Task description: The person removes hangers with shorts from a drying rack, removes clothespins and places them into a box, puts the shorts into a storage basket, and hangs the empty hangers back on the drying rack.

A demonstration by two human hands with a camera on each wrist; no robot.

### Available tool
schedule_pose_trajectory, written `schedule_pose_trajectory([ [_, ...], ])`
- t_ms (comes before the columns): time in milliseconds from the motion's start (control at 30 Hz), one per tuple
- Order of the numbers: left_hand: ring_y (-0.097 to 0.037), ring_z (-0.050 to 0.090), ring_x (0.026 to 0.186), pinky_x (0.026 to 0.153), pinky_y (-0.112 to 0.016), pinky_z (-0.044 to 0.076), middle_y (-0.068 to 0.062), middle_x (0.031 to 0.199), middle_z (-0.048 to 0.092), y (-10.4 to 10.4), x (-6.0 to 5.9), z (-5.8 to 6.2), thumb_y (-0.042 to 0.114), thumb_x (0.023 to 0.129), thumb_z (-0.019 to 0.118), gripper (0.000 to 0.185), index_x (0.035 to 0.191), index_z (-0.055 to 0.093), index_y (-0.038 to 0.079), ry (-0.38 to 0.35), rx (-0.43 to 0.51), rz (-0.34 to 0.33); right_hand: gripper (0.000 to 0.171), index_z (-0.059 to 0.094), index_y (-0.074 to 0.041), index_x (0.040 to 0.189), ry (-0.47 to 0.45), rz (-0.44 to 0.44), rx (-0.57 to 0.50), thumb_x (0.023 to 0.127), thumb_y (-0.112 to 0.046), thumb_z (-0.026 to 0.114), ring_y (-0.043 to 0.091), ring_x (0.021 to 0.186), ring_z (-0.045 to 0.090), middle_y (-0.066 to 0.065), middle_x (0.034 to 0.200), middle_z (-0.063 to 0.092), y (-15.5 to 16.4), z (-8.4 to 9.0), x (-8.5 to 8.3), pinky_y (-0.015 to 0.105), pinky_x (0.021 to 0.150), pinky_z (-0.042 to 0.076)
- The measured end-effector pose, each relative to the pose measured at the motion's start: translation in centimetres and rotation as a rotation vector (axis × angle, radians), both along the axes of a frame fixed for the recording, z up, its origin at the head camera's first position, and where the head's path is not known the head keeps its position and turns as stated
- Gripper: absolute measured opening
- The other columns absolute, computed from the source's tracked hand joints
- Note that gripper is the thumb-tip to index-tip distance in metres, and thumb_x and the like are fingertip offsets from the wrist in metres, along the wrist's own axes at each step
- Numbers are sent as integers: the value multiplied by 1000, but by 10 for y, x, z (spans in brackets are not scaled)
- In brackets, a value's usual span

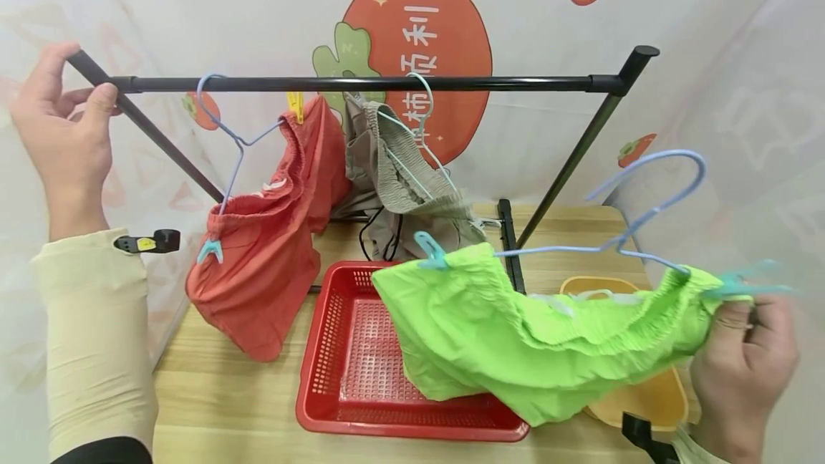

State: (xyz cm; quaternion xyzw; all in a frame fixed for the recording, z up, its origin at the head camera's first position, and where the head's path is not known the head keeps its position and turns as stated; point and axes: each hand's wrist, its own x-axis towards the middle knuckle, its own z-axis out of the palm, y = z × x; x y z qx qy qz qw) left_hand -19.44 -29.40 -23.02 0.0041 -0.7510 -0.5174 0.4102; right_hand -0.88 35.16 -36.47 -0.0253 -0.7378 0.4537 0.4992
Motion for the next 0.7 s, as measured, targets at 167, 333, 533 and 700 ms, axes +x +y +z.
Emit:
schedule_pose_trajectory([
  [167, -12, 64, 89, 81, -17, 54, 1, 143, 59, -1, -1, -1, -8, 92, 68, 48, 133, 70, 17, 9, 6, -15, 18, 69, -5, 96, -79, 69, -84, 105, -2, 54, 3, 67, 45, -9, 82, 56, -20, -7, -5, 9, 64, 36],
  [333, -14, 65, 95, 86, -19, 54, 2, 147, 55, -3, 1, -2, -4, 93, 68, 49, 137, 66, 17, -14, -32, -35, 22, 61, 17, 90, -87, 140, -112, 103, 0, 57, 5, 65, 46, -4, 86, 61, -41, -14, -14, 11, 58, 36],
  [533, -15, 56, 123, 109, -25, 39, 3, 158, 42, 0, 17, 1, 8, 98, 60, 57, 153, 45, 15, -100, -109, -27, 21, 58, 19, 92, -86, 185, -96, 103, 1, 56, 6, 67, 47, -5, 88, 61, -59, -18, -22, 12, 61, 38],
  [700, -13, 55, 124, 105, -23, 39, 6, 136, 60, 14, 37, 2, 14, 94, 59, 43, 136, 63, 12, 64, -222, 129, 22, 56, 23, 97, -93, 259, -57, 104, 3, 52, 8, 76, 51, -4, 95, 62, -73, -20, -27, 15, 69, 41],
])
